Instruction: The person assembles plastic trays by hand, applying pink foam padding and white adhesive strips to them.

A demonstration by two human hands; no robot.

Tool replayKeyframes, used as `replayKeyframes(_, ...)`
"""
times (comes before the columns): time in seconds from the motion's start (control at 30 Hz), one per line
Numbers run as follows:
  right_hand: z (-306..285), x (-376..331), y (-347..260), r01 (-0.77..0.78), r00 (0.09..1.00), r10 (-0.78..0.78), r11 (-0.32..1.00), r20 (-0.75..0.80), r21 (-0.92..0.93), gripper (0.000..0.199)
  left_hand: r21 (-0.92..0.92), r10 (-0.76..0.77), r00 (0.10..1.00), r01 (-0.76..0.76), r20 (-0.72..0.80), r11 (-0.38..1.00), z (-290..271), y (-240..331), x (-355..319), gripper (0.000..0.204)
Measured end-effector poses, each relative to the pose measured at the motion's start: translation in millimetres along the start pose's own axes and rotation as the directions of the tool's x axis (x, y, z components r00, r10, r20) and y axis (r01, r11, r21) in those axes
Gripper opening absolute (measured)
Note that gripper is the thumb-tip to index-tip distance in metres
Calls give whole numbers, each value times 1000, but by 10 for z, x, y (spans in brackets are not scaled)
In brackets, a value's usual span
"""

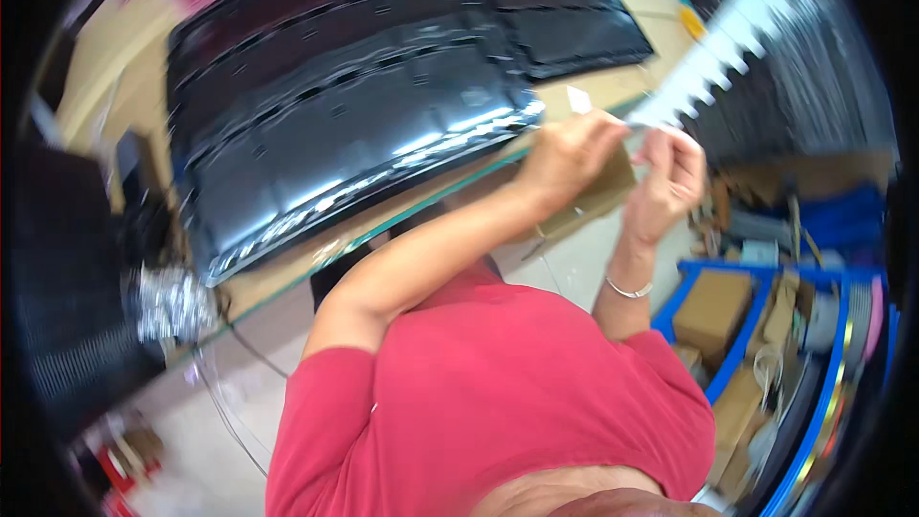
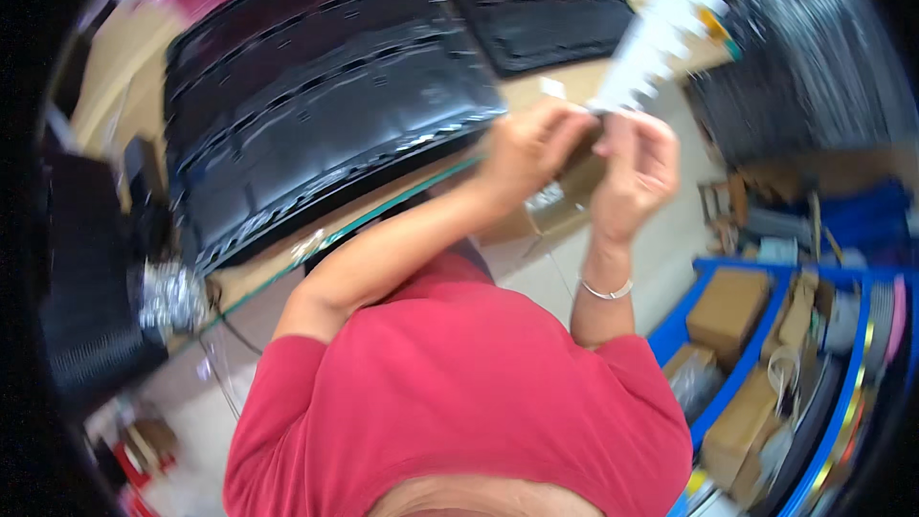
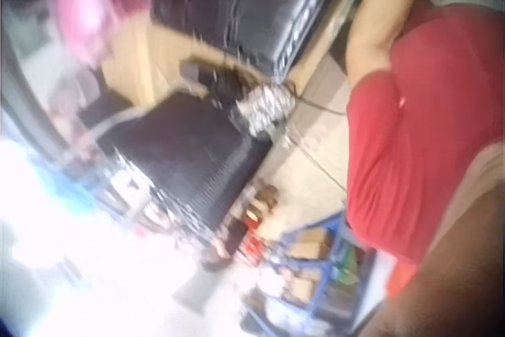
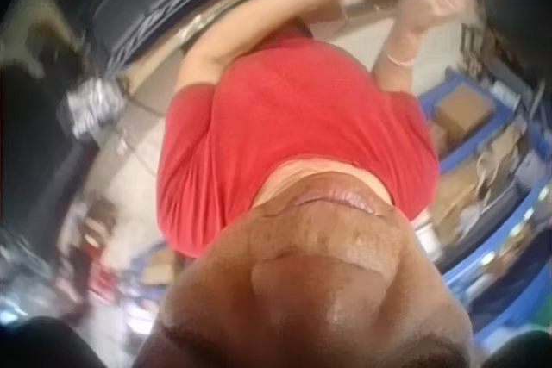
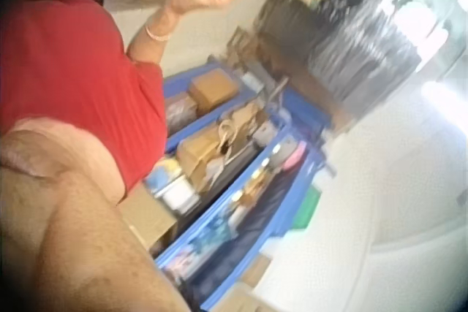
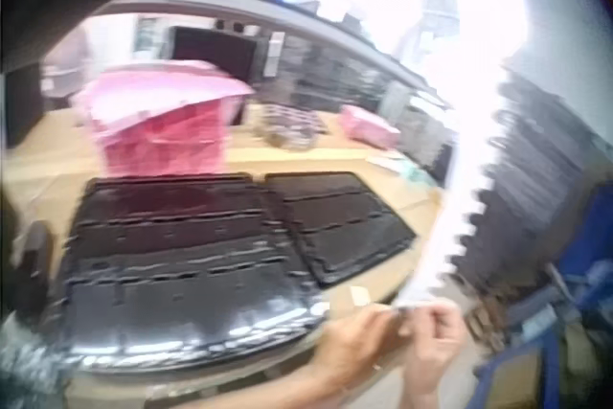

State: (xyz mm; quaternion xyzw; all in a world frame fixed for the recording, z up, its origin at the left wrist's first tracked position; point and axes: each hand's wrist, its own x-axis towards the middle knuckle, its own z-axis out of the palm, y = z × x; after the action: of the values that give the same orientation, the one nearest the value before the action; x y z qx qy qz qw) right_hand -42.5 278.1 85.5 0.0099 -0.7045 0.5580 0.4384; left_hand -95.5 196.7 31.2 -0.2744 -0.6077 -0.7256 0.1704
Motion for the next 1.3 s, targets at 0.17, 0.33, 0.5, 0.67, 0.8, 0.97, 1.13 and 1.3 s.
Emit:
replayKeyframes(0.17, -107, -25, -37, -198, 975, 217, 946, -47, 255, 9, -12, -65, 997, 66, 28, 998, -63, 121, -35, 9)
replayKeyframes(0.33, -212, -40, -44, -181, 978, 203, 945, -54, 273, 9, -156, -92, 992, 105, 86, 982, 51, 228, -103, 22)
replayKeyframes(0.5, -261, -30, -147, -206, 976, 217, 944, -14, 257, 9, -145, -158, 961, 194, 226, 970, 24, 370, -44, 17)
replayKeyframes(0.67, -298, -103, -140, 557, 770, -596, 452, 228, -697, 16, -97, -71, 985, 87, 157, 991, 60, 394, -130, 11)
replayKeyframes(0.8, -385, -227, -91, 691, 638, -667, 275, 385, -668, 22, -124, -35, 995, 46, 89, 991, 68, 437, -148, 9)
replayKeyframes(0.97, -370, -212, -185, 621, 780, -533, 593, 328, -513, 16, -116, -32, 997, 40, 71, 992, -47, 409, -172, 9)
replayKeyframes(1.13, 63, -21, -740, 104, 812, -196, 975, 550, 195, 9, -252, -16, 1000, 18, 8, 968, 40, 271, -169, 11)
replayKeyframes(1.3, 1282, 249, -772, 209, 283, -182, 970, 942, 125, 7, -591, 23, 987, -114, -159, 799, -187, 392, 38, 20)
